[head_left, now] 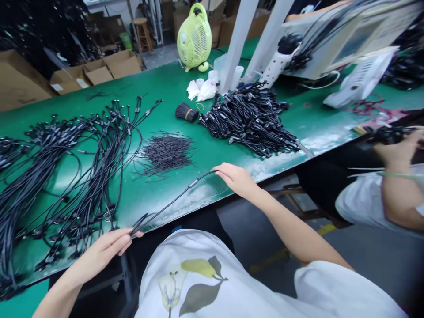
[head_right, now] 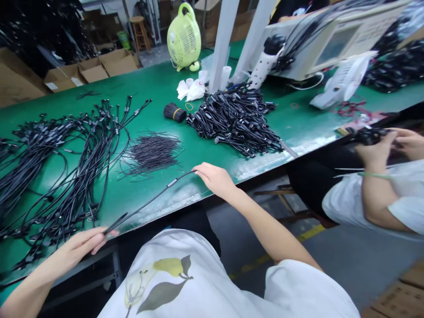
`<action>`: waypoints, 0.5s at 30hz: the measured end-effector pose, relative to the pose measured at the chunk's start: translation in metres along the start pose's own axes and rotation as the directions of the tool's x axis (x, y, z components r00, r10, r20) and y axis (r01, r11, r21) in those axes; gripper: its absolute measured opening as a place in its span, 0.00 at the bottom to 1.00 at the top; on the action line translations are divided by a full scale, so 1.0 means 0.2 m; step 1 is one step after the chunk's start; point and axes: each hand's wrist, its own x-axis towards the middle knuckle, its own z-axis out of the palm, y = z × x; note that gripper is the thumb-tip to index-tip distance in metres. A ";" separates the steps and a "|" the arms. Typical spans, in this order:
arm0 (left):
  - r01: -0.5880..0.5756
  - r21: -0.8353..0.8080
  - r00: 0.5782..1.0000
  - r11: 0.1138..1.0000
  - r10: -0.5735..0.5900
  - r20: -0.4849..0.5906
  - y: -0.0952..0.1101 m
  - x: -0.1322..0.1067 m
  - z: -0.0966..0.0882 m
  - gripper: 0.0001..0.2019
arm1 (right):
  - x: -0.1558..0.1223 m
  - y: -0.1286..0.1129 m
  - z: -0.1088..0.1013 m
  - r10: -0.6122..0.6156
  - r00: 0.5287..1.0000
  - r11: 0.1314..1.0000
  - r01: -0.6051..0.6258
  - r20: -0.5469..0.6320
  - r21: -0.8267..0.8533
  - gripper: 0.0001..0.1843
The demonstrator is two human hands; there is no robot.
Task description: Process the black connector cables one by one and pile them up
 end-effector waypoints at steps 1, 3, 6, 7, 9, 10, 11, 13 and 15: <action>-0.016 -0.049 1.000 0.999 0.015 -0.013 -0.01 -0.01 0.00 0.17 | 0.00 -0.01 0.00 -0.008 1.000 1.000 0.008 0.008 -0.003 0.17; -0.074 -0.267 0.996 0.961 0.061 -0.058 -0.01 -0.02 -0.01 0.17 | 0.00 -0.04 0.00 -0.028 1.000 0.999 0.028 0.012 0.015 0.16; -0.164 -0.571 0.983 0.804 0.088 -0.160 0.00 -0.04 -0.01 0.14 | 0.00 -0.07 0.01 -0.058 0.998 0.998 0.057 0.012 0.039 0.16; -0.182 -0.624 0.979 0.760 0.083 -0.184 0.00 -0.05 -0.02 0.13 | 0.01 -0.08 0.01 -0.063 0.998 0.997 0.063 0.012 0.034 0.16; -0.206 -0.675 0.974 0.709 0.078 -0.215 0.00 -0.06 -0.03 0.12 | 0.02 -0.07 0.00 -0.070 0.998 0.998 0.070 0.010 0.011 0.16; -0.216 -0.685 0.970 0.696 0.075 -0.230 0.01 -0.06 -0.03 0.13 | 0.02 -0.07 0.00 -0.077 0.997 0.997 0.077 0.008 -0.001 0.16; -0.224 -0.688 0.968 0.690 0.074 -0.240 0.02 -0.05 -0.03 0.13 | 0.02 -0.08 -0.01 -0.088 0.996 0.996 0.088 0.006 -0.014 0.16; -0.249 -0.677 0.960 0.693 0.084 -0.267 0.06 -0.01 0.01 0.15 | 0.00 -0.12 -0.02 -0.120 0.993 0.991 0.120 0.006 -0.060 0.16; -0.287 -0.628 0.947 0.724 0.115 -0.300 0.11 0.06 0.07 0.14 | -0.03 -0.21 -0.03 -0.176 0.983 0.977 0.180 0.047 -0.113 0.16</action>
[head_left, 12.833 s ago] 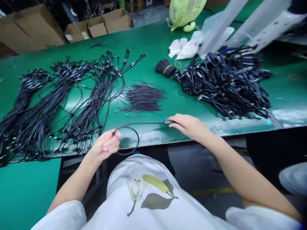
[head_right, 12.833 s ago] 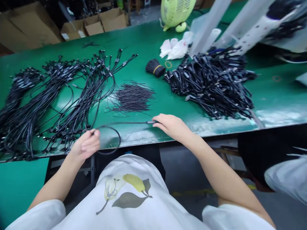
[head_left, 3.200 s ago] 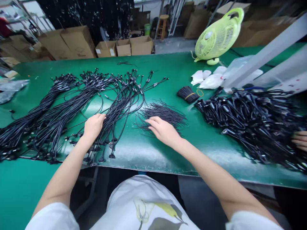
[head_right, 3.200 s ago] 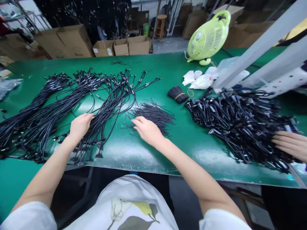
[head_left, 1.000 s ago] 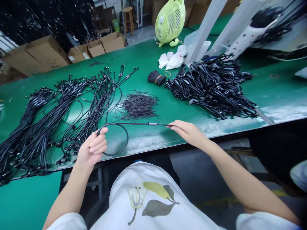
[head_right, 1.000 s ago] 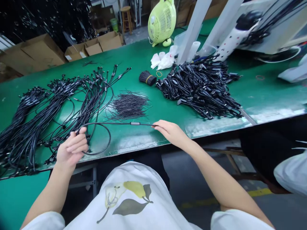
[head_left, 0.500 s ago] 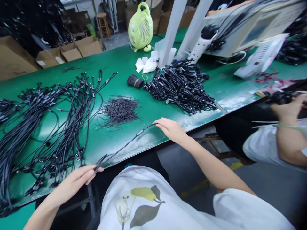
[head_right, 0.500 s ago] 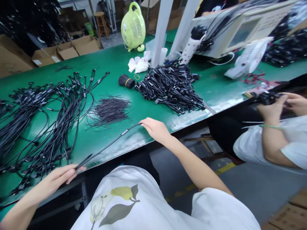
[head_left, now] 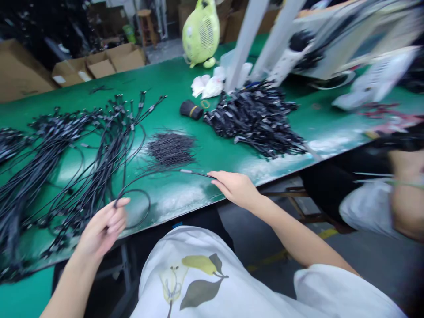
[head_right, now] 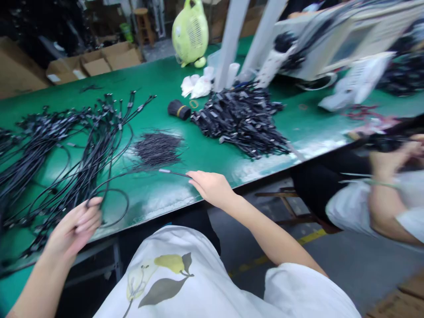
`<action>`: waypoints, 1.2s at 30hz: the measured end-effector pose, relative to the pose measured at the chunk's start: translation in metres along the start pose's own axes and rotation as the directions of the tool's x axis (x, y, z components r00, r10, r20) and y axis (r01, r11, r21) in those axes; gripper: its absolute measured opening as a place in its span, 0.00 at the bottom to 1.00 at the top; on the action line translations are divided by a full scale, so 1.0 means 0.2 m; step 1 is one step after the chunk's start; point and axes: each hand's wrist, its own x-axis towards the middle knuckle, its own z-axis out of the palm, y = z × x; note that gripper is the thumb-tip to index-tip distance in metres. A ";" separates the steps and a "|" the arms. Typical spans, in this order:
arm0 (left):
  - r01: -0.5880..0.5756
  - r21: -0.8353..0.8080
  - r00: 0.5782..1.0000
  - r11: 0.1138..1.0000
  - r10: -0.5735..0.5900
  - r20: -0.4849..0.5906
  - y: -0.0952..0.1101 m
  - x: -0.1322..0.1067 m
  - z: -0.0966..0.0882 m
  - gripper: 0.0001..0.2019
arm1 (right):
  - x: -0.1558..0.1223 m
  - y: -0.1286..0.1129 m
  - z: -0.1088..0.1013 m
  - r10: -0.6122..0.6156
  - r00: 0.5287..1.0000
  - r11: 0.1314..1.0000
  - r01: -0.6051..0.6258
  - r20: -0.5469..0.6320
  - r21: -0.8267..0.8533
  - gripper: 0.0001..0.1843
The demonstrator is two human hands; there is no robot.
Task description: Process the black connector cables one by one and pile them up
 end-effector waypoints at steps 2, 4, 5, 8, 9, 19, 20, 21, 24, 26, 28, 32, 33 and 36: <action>-0.049 0.164 0.999 0.985 0.052 -0.010 -0.04 0.07 0.09 0.13 | -0.01 -0.12 -0.03 -0.125 0.983 0.992 0.122 0.133 0.028 0.17; -0.075 0.225 0.993 0.971 0.093 -0.069 -0.09 0.13 0.15 0.15 | -0.01 -0.24 -0.05 -0.328 0.898 0.940 0.277 0.293 0.200 0.19; -0.103 0.273 0.993 0.957 0.116 -0.035 -0.12 0.15 0.18 0.17 | 0.00 -0.29 -0.06 -0.427 0.839 0.893 0.335 0.336 0.300 0.20; -0.159 0.378 0.980 0.912 0.100 0.173 -0.19 0.16 0.26 0.19 | 0.05 -0.41 -0.02 -0.520 0.804 0.830 0.397 0.288 0.391 0.23; -0.197 0.437 0.964 0.877 0.092 0.249 -0.20 0.15 0.28 0.19 | 0.07 -0.43 0.00 -0.491 0.834 0.846 0.389 0.252 0.364 0.22; -0.369 0.511 0.901 0.776 0.163 0.403 -0.25 0.13 0.32 0.15 | 0.24 -0.34 0.17 -0.079 0.995 0.798 0.097 -0.055 0.595 0.12; -0.309 0.382 0.918 0.871 0.168 0.360 -0.26 0.13 0.33 0.15 | 0.25 -0.34 0.20 0.007 0.996 0.779 0.052 -0.092 0.625 0.16; -0.252 0.229 0.931 0.940 0.170 0.323 -0.27 0.13 0.33 0.15 | 0.26 -0.33 0.23 0.088 0.992 0.745 -0.006 -0.090 0.668 0.21; -0.095 -0.087 0.964 0.992 0.114 0.241 -0.30 0.15 0.36 0.16 | 0.27 -0.35 0.35 0.261 0.958 0.510 -0.243 0.121 0.825 0.21; 0.028 -0.129 0.978 0.991 -0.001 0.207 -0.34 0.15 0.38 0.18 | 0.28 -0.38 0.41 0.371 0.901 0.277 -0.338 0.225 0.899 0.22; 0.101 -0.155 0.988 0.983 -0.080 0.131 -0.39 0.16 0.41 0.20 | 0.28 -0.43 0.44 0.470 0.838 0.052 -0.339 0.276 0.939 0.23; 0.072 -0.213 0.997 0.974 -0.076 -0.008 -0.48 0.16 0.45 0.23 | 0.26 -0.49 0.44 0.489 0.787 -0.213 -0.310 0.376 0.927 0.23; 0.068 -0.196 0.998 0.978 -0.067 0.012 -0.49 0.16 0.45 0.24 | 0.26 -0.50 0.43 0.495 0.791 -0.221 -0.286 0.360 0.933 0.23; 0.034 0.031 0.990 0.999 -0.038 0.137 -0.49 0.15 0.40 0.25 | 0.23 -0.52 0.40 0.425 0.830 -0.209 -0.299 0.362 0.931 0.20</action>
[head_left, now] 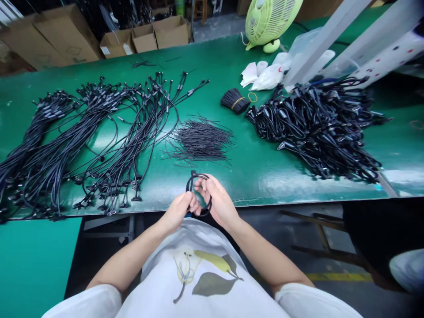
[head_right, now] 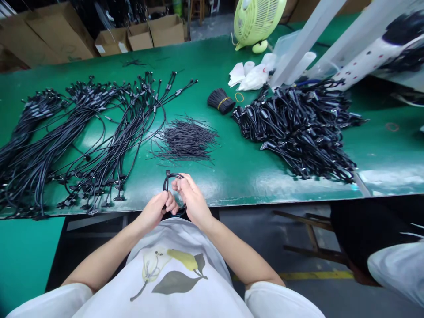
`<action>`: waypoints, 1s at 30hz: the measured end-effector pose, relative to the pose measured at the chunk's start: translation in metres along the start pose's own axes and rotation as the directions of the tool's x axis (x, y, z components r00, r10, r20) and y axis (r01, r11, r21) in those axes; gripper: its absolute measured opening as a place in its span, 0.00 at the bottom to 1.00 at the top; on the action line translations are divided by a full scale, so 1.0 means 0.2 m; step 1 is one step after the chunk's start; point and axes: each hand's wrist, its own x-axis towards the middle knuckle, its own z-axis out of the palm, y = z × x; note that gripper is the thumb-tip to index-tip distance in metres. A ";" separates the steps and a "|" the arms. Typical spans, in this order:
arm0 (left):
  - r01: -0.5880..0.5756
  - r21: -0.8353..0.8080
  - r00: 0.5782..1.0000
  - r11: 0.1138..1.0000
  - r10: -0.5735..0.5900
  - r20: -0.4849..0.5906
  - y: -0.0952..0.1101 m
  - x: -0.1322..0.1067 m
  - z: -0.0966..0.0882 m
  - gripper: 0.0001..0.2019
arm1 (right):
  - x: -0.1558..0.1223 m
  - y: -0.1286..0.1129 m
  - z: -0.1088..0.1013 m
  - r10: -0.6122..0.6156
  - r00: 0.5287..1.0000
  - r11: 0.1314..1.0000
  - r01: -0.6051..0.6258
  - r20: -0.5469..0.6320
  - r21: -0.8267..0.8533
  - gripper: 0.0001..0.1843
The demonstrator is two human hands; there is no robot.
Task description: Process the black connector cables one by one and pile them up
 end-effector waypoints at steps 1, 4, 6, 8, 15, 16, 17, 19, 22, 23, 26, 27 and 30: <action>-0.007 0.130 1.000 0.992 0.003 0.031 0.00 0.00 -0.02 0.25 | -0.02 -0.01 0.00 0.048 0.998 0.999 -0.047 0.050 -0.020 0.20; -0.023 0.411 0.999 0.911 0.002 0.052 0.01 -0.01 -0.04 0.22 | -0.06 -0.01 0.03 0.160 0.982 0.985 -0.152 0.104 -0.086 0.23; -0.040 0.414 0.998 0.909 0.020 0.054 0.02 0.00 -0.03 0.18 | -0.08 0.01 0.06 0.074 0.996 0.992 -0.070 0.043 -0.102 0.25; -0.075 0.366 0.996 0.928 0.052 0.074 0.02 0.01 -0.01 0.15 | -0.07 0.04 0.09 -0.057 0.998 0.991 0.056 -0.004 -0.120 0.25; 0.105 0.243 0.945 0.964 -0.173 0.279 0.00 0.00 -0.04 0.23 | -0.01 0.02 0.08 0.007 0.998 0.998 -0.011 0.068 0.055 0.32; 0.141 0.192 0.931 0.971 -0.196 0.308 0.00 -0.01 -0.04 0.24 | 0.00 0.00 0.08 0.040 0.994 0.995 -0.049 0.100 0.083 0.33; 0.173 0.127 0.923 0.977 -0.206 0.325 0.01 -0.02 -0.03 0.24 | 0.00 -0.02 0.08 0.060 0.990 0.992 -0.073 0.129 0.099 0.33; 0.242 -0.032 0.918 0.970 -0.218 0.331 0.02 -0.04 -0.01 0.23 | 0.01 -0.05 0.09 0.048 0.984 0.992 -0.067 0.169 0.111 0.32; 0.327 -0.238 0.913 0.915 -0.241 0.328 0.04 -0.07 0.04 0.23 | 0.02 -0.07 0.10 -0.028 0.985 0.994 0.009 0.170 0.113 0.26; 0.351 -0.284 0.910 0.893 -0.254 0.327 0.05 -0.07 0.04 0.22 | 0.03 -0.07 0.10 -0.046 0.985 0.994 0.029 0.164 0.104 0.24; 0.388 -0.317 0.907 0.865 -0.298 0.296 0.06 -0.07 0.03 0.20 | 0.03 -0.09 0.04 -0.102 0.978 0.991 0.116 0.182 -0.066 0.20; 0.376 -0.287 0.914 0.881 -0.301 0.273 0.06 -0.07 0.01 0.20 | 0.02 -0.10 0.01 -0.147 0.967 0.962 0.188 0.208 -0.197 0.18; 0.281 -0.096 0.948 0.955 -0.261 0.181 0.07 -0.06 -0.06 0.20 | -0.01 -0.13 -0.11 -0.277 0.827 0.526 0.556 0.489 -0.643 0.12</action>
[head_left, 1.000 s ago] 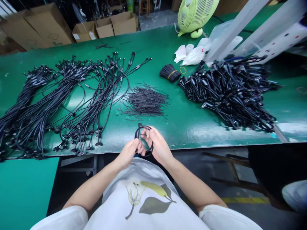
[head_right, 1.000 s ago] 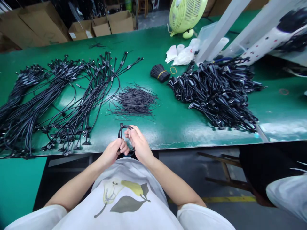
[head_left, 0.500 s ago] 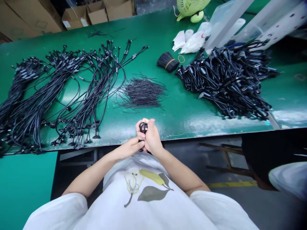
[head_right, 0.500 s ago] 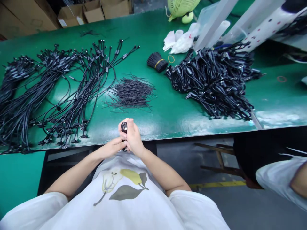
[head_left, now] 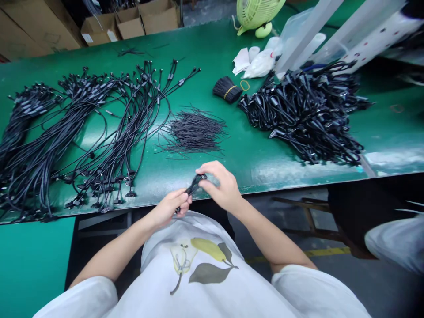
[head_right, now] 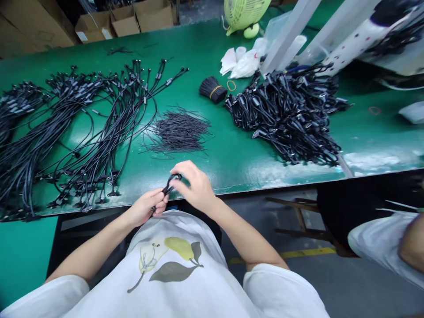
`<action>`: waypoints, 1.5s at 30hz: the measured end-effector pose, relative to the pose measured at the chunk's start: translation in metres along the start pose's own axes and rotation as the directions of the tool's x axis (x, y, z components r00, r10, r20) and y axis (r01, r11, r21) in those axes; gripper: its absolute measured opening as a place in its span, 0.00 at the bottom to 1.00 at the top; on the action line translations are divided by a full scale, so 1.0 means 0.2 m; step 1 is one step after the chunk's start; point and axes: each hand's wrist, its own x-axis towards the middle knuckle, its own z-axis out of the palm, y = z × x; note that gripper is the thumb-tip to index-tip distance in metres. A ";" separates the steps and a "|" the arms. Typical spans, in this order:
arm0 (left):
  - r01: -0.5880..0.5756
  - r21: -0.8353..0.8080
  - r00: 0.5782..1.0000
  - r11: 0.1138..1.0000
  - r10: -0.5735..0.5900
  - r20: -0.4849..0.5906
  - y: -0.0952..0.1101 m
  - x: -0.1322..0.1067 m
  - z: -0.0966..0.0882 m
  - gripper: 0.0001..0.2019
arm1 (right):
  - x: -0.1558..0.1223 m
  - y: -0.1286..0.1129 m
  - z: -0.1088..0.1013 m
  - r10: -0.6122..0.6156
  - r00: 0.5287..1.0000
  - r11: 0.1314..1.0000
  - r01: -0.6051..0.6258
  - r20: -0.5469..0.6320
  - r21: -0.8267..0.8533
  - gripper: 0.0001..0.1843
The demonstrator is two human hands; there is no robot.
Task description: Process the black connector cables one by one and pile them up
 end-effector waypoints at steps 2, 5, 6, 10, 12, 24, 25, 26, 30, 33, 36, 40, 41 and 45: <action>-0.007 0.211 1.000 0.977 0.004 0.014 0.02 0.00 -0.04 0.22 | -0.06 0.02 -0.03 -0.201 0.948 0.872 0.288 0.246 -0.396 0.15; -0.003 0.462 0.989 0.887 -0.065 0.131 0.05 -0.01 -0.05 0.22 | -0.13 0.04 -0.02 -0.256 0.807 0.592 0.566 0.533 -0.574 0.19; -0.004 0.492 0.982 0.870 -0.088 0.165 0.05 -0.02 -0.05 0.21 | -0.15 0.05 -0.01 -0.255 0.782 0.539 0.603 0.568 -0.588 0.19; -0.020 0.493 0.968 0.870 -0.108 0.229 0.03 -0.04 -0.05 0.17 | -0.20 0.04 0.00 -0.295 0.734 0.448 0.672 0.612 -0.590 0.16; -0.042 0.510 0.967 0.859 -0.093 0.237 0.01 -0.04 -0.05 0.16 | -0.18 0.04 -0.02 -0.329 0.684 0.432 0.722 0.651 -0.540 0.15; -0.191 -0.294 0.922 0.936 0.069 -0.381 0.16 0.18 0.08 0.09 | 0.04 0.08 0.04 -0.218 0.942 0.839 0.315 0.256 -0.443 0.37; -0.179 -0.304 0.920 0.936 0.050 -0.388 0.16 0.18 0.08 0.08 | 0.03 0.10 0.08 -0.230 0.948 0.856 0.305 0.222 -0.418 0.35; -0.168 -0.315 0.921 0.934 0.035 -0.389 0.16 0.18 0.09 0.07 | 0.01 0.13 0.11 -0.245 0.951 0.868 0.301 0.188 -0.395 0.34; -0.173 -0.324 0.923 0.930 0.038 -0.384 0.14 0.16 0.09 0.08 | -0.02 0.17 0.17 -0.289 0.951 0.877 0.310 0.112 -0.368 0.33; -0.173 -0.213 0.941 0.962 0.097 -0.323 0.11 0.14 0.06 0.14 | -0.01 0.12 0.11 -0.308 0.939 0.842 0.343 0.151 -0.416 0.35; -0.109 0.053 0.981 0.993 0.116 -0.154 0.07 0.09 0.02 0.21 | 0.01 0.06 0.01 -0.335 0.888 0.711 0.458 0.315 -0.534 0.35; -0.029 0.540 0.994 0.841 -0.031 0.100 0.07 -0.03 -0.02 0.22 | -0.02 0.03 -0.06 -0.308 0.758 0.531 0.638 0.575 -0.557 0.19; -0.059 0.681 0.991 0.730 -0.040 0.129 0.08 -0.06 -0.03 0.21 | -0.04 0.03 -0.06 -0.285 0.739 0.524 0.654 0.611 -0.545 0.18; -0.276 0.961 0.955 -0.019 0.106 0.276 0.11 -0.09 -0.06 0.17 | -0.09 0.00 -0.03 -0.002 0.802 0.696 0.430 0.597 -0.575 0.22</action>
